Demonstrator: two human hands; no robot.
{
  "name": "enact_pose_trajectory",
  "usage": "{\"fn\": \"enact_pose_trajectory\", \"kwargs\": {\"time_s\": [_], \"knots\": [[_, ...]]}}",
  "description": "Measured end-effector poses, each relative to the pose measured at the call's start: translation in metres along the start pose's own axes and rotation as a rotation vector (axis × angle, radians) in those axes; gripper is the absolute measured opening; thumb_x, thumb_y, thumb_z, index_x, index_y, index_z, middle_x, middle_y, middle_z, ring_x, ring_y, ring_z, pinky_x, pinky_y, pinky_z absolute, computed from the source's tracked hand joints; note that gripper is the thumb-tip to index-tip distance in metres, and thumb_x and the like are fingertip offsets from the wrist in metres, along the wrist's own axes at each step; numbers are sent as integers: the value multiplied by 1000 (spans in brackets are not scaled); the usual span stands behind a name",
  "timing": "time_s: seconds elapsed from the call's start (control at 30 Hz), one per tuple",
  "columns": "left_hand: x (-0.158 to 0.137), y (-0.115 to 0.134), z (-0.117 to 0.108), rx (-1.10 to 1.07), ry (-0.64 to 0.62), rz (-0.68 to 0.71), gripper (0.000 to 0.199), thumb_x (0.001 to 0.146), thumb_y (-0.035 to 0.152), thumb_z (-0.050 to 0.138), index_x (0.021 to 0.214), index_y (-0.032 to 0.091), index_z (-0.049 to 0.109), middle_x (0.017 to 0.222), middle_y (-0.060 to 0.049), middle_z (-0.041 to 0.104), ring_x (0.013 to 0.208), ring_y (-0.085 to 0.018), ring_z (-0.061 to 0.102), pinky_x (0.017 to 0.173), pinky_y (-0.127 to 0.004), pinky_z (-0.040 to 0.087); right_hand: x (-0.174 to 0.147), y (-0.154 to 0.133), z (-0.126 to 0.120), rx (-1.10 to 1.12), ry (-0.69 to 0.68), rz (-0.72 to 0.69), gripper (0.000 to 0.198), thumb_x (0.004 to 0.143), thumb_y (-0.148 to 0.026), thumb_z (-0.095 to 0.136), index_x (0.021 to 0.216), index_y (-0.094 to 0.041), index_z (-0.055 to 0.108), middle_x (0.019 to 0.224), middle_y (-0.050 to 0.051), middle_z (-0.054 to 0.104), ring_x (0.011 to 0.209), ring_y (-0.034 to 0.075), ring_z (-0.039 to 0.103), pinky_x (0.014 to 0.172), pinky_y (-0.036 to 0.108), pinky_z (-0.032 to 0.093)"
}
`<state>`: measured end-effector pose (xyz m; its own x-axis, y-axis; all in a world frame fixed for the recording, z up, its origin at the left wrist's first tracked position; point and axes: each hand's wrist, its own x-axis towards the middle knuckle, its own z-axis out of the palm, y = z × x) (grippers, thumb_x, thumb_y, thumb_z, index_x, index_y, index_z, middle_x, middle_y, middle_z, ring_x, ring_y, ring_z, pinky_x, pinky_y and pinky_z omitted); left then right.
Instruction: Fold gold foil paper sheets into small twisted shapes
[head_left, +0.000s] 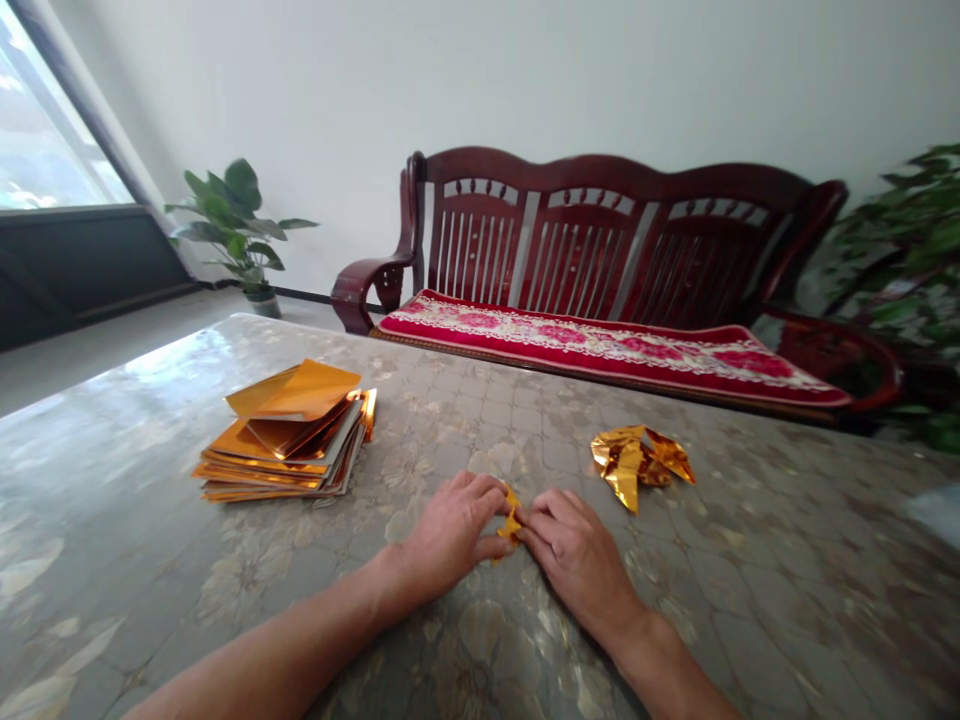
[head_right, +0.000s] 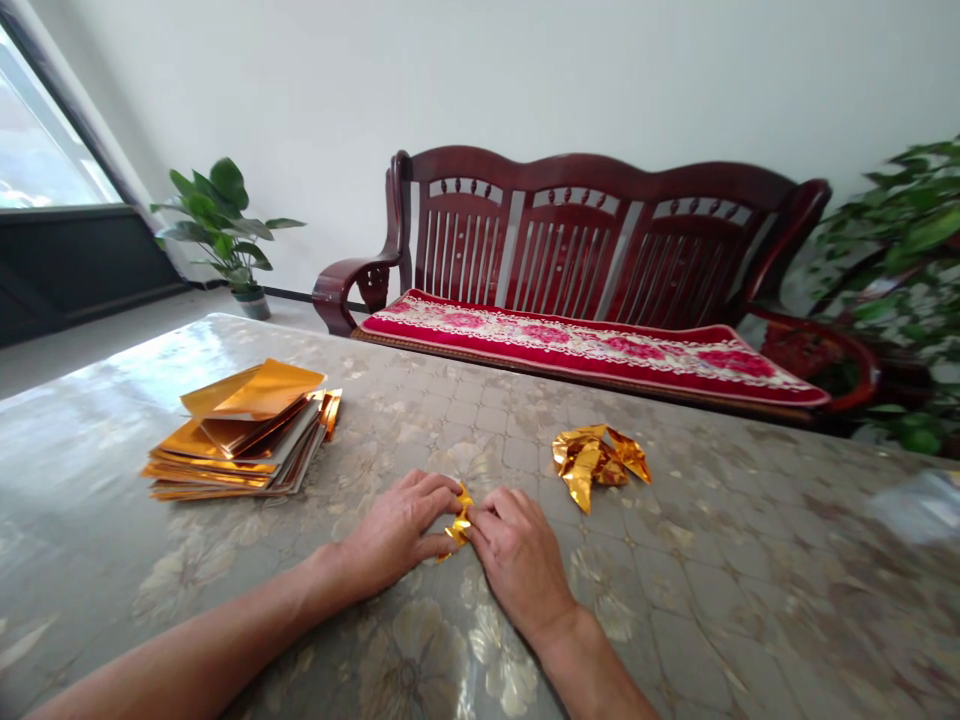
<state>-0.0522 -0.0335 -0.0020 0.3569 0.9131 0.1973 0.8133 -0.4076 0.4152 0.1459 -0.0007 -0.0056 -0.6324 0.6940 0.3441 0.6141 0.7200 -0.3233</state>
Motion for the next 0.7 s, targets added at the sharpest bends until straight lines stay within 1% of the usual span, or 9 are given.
{"fn": "enact_pose_trajectory", "kwargs": {"time_s": [0.17, 0.23, 0.37, 0.43, 0.5, 0.57, 0.7], "knots": [[0, 1, 1, 49, 7, -18, 23, 89, 42, 65, 104, 25, 64, 116, -1, 64, 105, -22, 54, 92, -36, 43, -2, -2, 1, -35, 9, 9, 14, 93, -19, 56, 88, -21, 69, 85, 4, 60, 85, 20, 55, 75, 32, 45], [-1, 3, 0, 75, 3, -26, 24, 89, 43, 64, 105, 25, 63, 116, 0, 64, 105, -22, 54, 91, -36, 43, -2, -1, 1, -12, 3, 26, 12, 92, -18, 58, 89, -22, 69, 85, 3, 60, 86, 20, 55, 77, 32, 45], [-1, 6, -4, 136, -11, -18, 31, 89, 41, 65, 117, 29, 60, 116, 0, 64, 105, -23, 54, 90, -37, 43, -3, 1, 2, 73, 10, 91, 10, 90, -19, 62, 95, -24, 69, 90, 2, 61, 92, 19, 57, 81, 32, 46], [-1, 8, -5, 176, -22, 6, 32, 90, 39, 63, 120, 30, 59, 117, -1, 63, 106, -23, 54, 90, -37, 43, -3, 1, 2, 81, 19, 110, 12, 90, -19, 62, 99, -24, 67, 92, 2, 61, 94, 19, 57, 83, 32, 47], [0, 10, -6, 220, -36, 23, 29, 92, 38, 61, 120, 30, 59, 120, -1, 62, 107, -24, 53, 90, -38, 44, -3, 0, 2, 52, 13, 110, 16, 90, -17, 62, 103, -24, 66, 93, 3, 61, 94, 20, 57, 84, 33, 47], [1, 12, -6, 260, -53, 25, 30, 92, 38, 60, 120, 28, 58, 120, -2, 62, 107, -25, 54, 89, -38, 45, -2, -2, 1, 3, -4, 97, 18, 90, -16, 61, 106, -23, 65, 93, 3, 59, 93, 20, 57, 83, 33, 47], [3, 15, -6, 337, -75, 23, 34, 91, 37, 62, 121, 22, 56, 120, -4, 61, 106, -26, 54, 90, -39, 47, 3, -6, -1, -128, -58, 53, 17, 92, -17, 57, 107, -22, 64, 92, 4, 58, 89, 21, 55, 80, 34, 46]]}}
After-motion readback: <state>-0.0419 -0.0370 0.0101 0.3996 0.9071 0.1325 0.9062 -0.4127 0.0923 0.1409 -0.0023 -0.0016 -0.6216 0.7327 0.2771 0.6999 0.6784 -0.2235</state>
